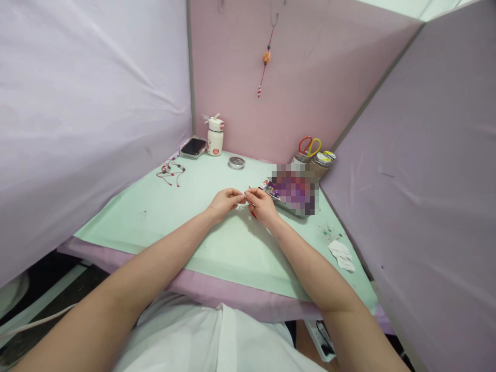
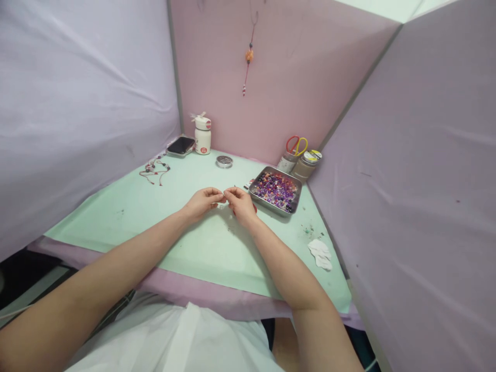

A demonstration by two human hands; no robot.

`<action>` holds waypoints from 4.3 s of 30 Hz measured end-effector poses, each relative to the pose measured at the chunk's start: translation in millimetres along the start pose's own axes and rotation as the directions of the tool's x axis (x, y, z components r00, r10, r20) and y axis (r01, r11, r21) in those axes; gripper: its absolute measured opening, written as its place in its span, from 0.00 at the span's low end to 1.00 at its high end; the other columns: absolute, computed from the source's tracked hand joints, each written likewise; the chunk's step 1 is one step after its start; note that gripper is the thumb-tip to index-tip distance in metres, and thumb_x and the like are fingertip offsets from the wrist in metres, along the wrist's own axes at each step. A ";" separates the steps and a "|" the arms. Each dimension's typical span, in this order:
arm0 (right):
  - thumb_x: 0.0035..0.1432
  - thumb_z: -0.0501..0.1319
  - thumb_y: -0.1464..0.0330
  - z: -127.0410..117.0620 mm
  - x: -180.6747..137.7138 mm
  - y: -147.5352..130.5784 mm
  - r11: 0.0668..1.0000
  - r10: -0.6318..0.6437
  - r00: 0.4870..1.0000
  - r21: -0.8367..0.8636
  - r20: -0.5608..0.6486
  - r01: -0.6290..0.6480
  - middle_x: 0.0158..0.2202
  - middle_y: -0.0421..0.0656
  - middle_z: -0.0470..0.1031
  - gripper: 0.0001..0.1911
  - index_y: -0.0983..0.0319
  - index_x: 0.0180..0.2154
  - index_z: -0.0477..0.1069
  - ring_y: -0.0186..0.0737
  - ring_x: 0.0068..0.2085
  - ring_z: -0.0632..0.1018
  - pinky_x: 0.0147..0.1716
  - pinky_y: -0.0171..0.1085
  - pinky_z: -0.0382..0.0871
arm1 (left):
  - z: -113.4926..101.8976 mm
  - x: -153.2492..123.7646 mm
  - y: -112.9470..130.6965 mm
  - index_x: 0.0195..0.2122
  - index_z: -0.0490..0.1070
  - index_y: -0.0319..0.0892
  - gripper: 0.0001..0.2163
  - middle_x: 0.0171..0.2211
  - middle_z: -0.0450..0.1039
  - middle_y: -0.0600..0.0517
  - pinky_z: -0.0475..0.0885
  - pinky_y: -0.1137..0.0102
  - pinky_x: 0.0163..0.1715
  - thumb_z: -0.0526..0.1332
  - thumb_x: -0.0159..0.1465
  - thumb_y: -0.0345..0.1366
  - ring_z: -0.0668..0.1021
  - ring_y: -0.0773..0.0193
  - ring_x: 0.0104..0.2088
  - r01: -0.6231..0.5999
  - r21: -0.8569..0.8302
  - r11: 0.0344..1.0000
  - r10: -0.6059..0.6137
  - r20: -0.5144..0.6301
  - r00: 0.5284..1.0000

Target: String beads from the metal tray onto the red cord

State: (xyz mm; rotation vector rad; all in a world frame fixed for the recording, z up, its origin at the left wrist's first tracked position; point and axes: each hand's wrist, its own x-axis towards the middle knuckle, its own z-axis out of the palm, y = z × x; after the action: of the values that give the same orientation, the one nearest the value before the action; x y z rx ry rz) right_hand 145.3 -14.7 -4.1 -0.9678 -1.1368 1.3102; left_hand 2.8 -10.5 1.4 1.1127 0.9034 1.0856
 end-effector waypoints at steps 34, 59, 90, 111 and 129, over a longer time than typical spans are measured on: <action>0.56 0.54 0.69 -94.2 28.5 -46.2 0.349 -0.377 0.925 -0.932 -0.049 0.093 0.37 0.44 0.75 0.09 0.61 0.33 0.73 0.39 0.39 0.73 0.42 0.37 0.63 | -1.2 3.3 7.1 0.27 0.71 0.40 0.14 0.27 0.76 0.49 0.61 0.73 0.23 0.68 0.45 0.45 0.68 0.68 0.25 -0.075 0.270 0.960 0.101 -0.083 0.991; 0.54 0.56 0.73 -152.1 30.4 -46.6 -0.123 -0.059 0.946 -0.938 -0.319 -0.324 0.38 0.48 0.78 0.10 0.60 0.30 0.76 0.45 0.43 0.74 0.44 0.43 0.56 | 2.4 -2.5 13.7 0.25 0.73 0.41 0.10 0.26 0.76 0.49 0.62 0.71 0.25 0.67 0.46 0.42 0.70 0.66 0.25 -0.085 0.356 0.931 0.123 -0.085 0.989; 0.54 0.58 0.60 -47.2 19.2 -20.2 0.749 -0.366 0.929 -0.577 0.048 0.325 0.30 0.40 0.70 0.11 0.60 0.32 0.69 0.35 0.30 0.69 0.33 0.35 0.64 | -1.0 -1.0 8.4 0.26 0.74 0.41 0.09 0.27 0.75 0.49 0.60 0.70 0.25 0.66 0.47 0.41 0.67 0.68 0.24 -0.077 0.272 0.959 0.081 -0.002 0.997; 0.45 0.65 0.56 -24.9 11.9 -8.1 0.975 -0.132 0.987 -0.169 0.095 0.147 0.29 0.38 0.70 0.16 0.60 0.33 0.71 0.31 0.29 0.68 0.27 0.32 0.61 | -1.5 -4.1 6.6 0.26 0.74 0.40 0.10 0.27 0.75 0.49 0.59 0.70 0.24 0.67 0.48 0.41 0.66 0.70 0.23 -0.017 0.183 0.983 0.001 0.086 0.996; 0.39 0.72 0.70 -14.4 8.1 7.1 0.965 0.167 0.979 0.185 0.117 -0.186 0.28 0.40 0.76 0.14 0.63 0.30 0.72 0.34 0.34 0.78 0.41 0.34 0.71 | -2.3 -0.7 1.6 0.28 0.74 0.37 0.12 0.23 0.70 0.53 0.60 0.72 0.27 0.70 0.46 0.39 0.67 0.72 0.24 0.115 0.066 0.991 -0.117 0.035 0.992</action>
State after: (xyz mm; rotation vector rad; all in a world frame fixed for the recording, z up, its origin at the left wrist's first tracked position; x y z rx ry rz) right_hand 157.3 -5.0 -13.4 -0.8813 -0.9920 1.5989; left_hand 0.1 -10.6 2.5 1.1163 0.9656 0.9423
